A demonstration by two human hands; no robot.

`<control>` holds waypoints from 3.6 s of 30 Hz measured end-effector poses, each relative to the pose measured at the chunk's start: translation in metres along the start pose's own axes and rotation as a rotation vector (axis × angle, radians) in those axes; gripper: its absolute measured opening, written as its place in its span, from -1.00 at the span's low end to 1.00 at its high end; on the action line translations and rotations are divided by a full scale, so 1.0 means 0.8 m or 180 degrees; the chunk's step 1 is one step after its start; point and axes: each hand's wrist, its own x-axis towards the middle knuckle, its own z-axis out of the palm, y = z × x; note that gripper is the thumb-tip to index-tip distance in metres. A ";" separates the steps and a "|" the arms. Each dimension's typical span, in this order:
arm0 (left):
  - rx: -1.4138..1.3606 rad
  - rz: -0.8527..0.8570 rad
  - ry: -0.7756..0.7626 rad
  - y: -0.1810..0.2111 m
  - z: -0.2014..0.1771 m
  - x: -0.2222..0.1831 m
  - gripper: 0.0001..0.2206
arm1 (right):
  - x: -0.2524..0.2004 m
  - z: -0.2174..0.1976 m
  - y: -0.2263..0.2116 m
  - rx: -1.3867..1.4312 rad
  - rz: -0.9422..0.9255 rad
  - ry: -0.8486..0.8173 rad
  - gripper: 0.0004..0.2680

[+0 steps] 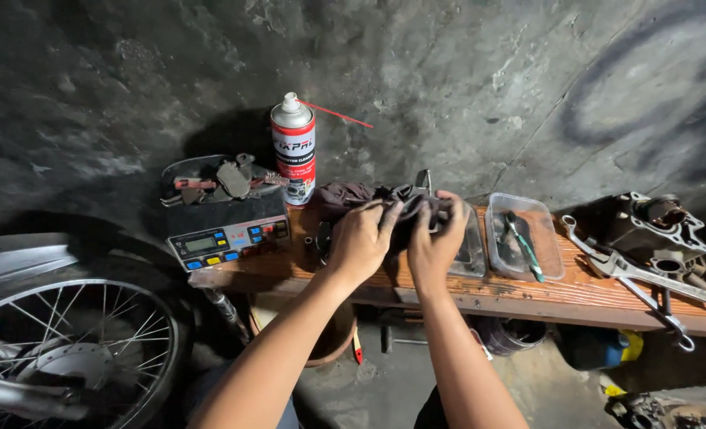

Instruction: Cleaning the friction surfaces of motorcycle brake pads using sandpaper to remove glaze or debris.

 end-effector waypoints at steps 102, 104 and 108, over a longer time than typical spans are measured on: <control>-0.0988 0.0387 0.0868 -0.002 0.045 -0.005 -0.83 | 0.006 -0.041 0.048 0.2136 0.0997 -0.0642 -0.86; -0.1001 0.0373 0.0920 0.007 0.040 -0.006 -0.82 | 0.005 -0.047 0.050 0.1654 0.0565 -0.0537 -0.88; -0.0977 0.0298 0.1085 0.010 0.035 -0.004 -0.77 | -0.003 -0.051 0.040 0.0806 -0.0291 -0.0254 -0.96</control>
